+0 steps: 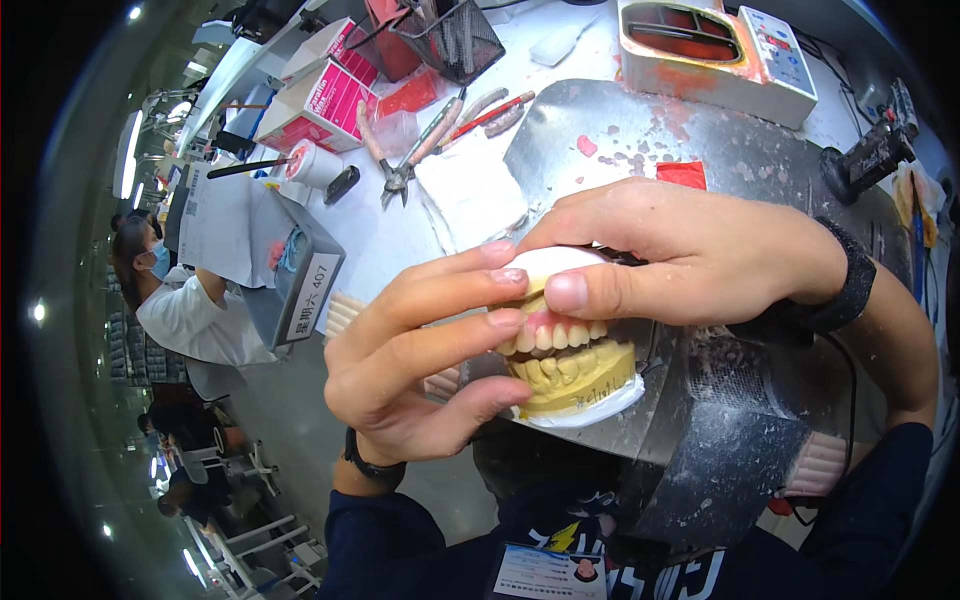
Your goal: The recorder is manufacturing and refining a dental prosthetic model using manual and electric tools.
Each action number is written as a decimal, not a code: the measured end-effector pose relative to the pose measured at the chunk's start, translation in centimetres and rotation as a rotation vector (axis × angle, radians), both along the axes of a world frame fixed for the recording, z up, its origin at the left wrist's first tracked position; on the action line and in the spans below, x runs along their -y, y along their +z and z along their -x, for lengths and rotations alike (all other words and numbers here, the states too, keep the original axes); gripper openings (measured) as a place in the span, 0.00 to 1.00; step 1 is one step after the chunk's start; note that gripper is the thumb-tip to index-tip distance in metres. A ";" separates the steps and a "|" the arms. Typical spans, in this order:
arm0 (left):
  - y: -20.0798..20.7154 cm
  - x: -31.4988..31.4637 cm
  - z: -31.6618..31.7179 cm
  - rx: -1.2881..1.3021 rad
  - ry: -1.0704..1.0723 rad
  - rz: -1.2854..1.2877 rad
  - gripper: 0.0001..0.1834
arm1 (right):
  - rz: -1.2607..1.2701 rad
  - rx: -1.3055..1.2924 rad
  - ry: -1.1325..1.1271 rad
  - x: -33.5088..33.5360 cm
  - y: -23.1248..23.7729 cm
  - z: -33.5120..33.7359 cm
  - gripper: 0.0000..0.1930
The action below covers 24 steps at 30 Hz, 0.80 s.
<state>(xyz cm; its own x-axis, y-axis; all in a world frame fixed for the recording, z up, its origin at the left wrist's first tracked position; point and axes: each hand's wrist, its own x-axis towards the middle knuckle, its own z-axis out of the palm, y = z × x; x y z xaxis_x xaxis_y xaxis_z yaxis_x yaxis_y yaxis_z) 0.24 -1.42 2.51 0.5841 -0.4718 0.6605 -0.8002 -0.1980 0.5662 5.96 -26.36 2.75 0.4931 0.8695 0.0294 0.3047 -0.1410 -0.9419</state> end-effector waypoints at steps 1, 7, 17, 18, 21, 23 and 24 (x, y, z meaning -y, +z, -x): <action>0.7 0.0 -0.4 0.008 -0.006 -0.062 0.24 | -0.003 0.002 0.000 -0.1 0.0 -0.1 0.24; 2.5 0.8 -1.9 0.056 -0.067 -0.236 0.14 | 0.040 -0.072 -0.008 0.2 -0.2 -0.5 0.25; 3.3 1.1 -2.8 0.210 -0.026 -0.282 0.16 | -0.134 -0.248 -0.076 -0.4 -0.6 -0.4 0.29; 3.3 1.1 -2.8 0.205 -0.028 -0.278 0.16 | -0.117 -0.237 -0.070 -0.4 -0.5 -0.5 0.29; 3.3 1.1 -2.7 0.221 -0.016 -0.292 0.16 | -0.099 -0.272 0.018 -0.1 -0.6 -0.8 0.25; 3.7 1.2 -2.6 0.230 -0.019 -0.330 0.16 | -0.077 -0.236 -0.002 0.1 -0.5 -0.8 0.25; 3.9 1.3 -2.6 0.240 -0.019 -0.372 0.16 | -0.057 -0.198 -0.017 0.2 -0.5 -0.8 0.25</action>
